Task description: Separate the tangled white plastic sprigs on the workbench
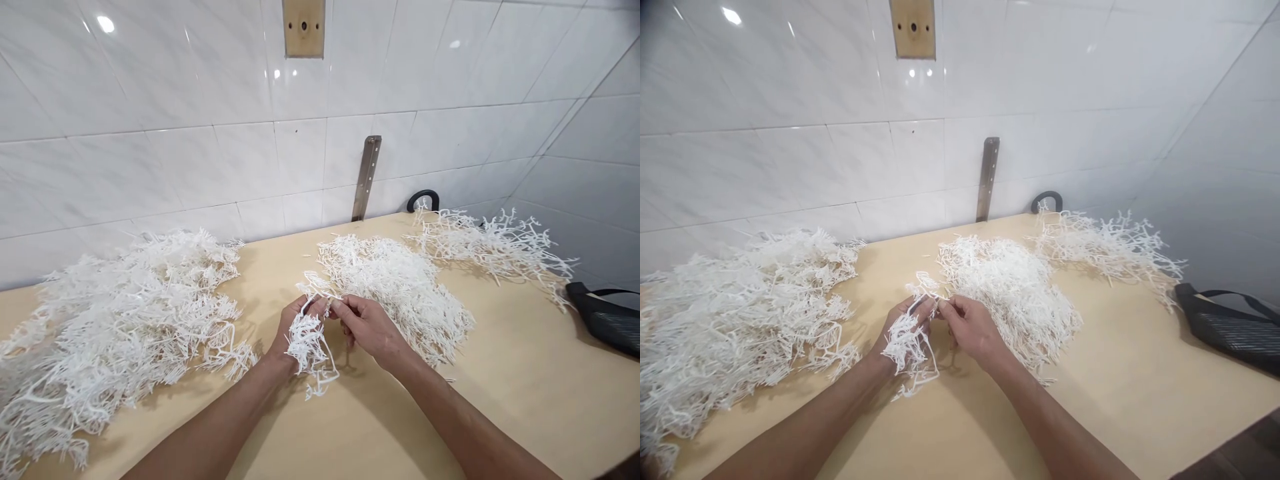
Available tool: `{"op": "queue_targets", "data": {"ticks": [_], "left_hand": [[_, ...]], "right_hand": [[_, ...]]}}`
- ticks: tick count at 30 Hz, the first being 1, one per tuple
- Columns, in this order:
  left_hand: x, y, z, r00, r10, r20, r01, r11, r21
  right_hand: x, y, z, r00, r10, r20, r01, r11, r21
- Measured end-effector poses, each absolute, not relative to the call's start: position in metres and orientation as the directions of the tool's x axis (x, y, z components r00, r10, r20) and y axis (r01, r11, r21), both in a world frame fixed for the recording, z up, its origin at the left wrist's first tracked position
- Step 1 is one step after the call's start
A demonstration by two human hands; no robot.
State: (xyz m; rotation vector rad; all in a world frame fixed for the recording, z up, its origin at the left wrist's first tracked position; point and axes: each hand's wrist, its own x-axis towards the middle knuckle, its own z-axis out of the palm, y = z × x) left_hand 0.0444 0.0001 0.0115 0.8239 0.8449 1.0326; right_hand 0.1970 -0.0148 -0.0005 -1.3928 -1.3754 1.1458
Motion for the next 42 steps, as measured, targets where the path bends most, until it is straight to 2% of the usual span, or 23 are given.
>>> {"op": "queue_targets", "data": {"ticks": [6, 17, 23, 28, 36, 42], "left_hand": [[0.048, 0.002, 0.005, 0.230, 0.967, -0.108, -0.278, 0.172, 0.945], [0.048, 0.004, -0.005, 0.180, 0.980, -0.079, -0.172, 0.111, 0.979], [0.049, 0.006, -0.008, 0.135, 0.989, -0.059, -0.183, 0.084, 0.979], [0.049, 0.004, -0.006, 0.165, 0.985, -0.058, -0.187, 0.089, 0.978], [0.044, 0.004, 0.001, 0.199, 0.979, -0.032, -0.141, 0.061, 0.988], [0.036, 0.010, 0.005, 0.197, 0.978, -0.068, -0.062, 0.081, 0.995]], "right_hand": [[0.197, -0.013, 0.001, 0.062, 0.998, -0.008, 0.178, -0.019, -0.984], [0.198, -0.012, 0.002, 0.112, 0.993, 0.026, 0.140, 0.010, -0.990], [0.198, -0.012, 0.003, 0.045, 0.999, 0.005, 0.151, -0.002, -0.989], [0.198, -0.011, 0.000, 0.042, 0.999, -0.021, 0.169, -0.027, -0.985], [0.196, -0.015, 0.004, 0.067, 0.998, 0.012, 0.330, -0.011, -0.944], [0.195, -0.017, 0.004, 0.023, 0.984, 0.178, 0.508, 0.142, -0.850]]}}
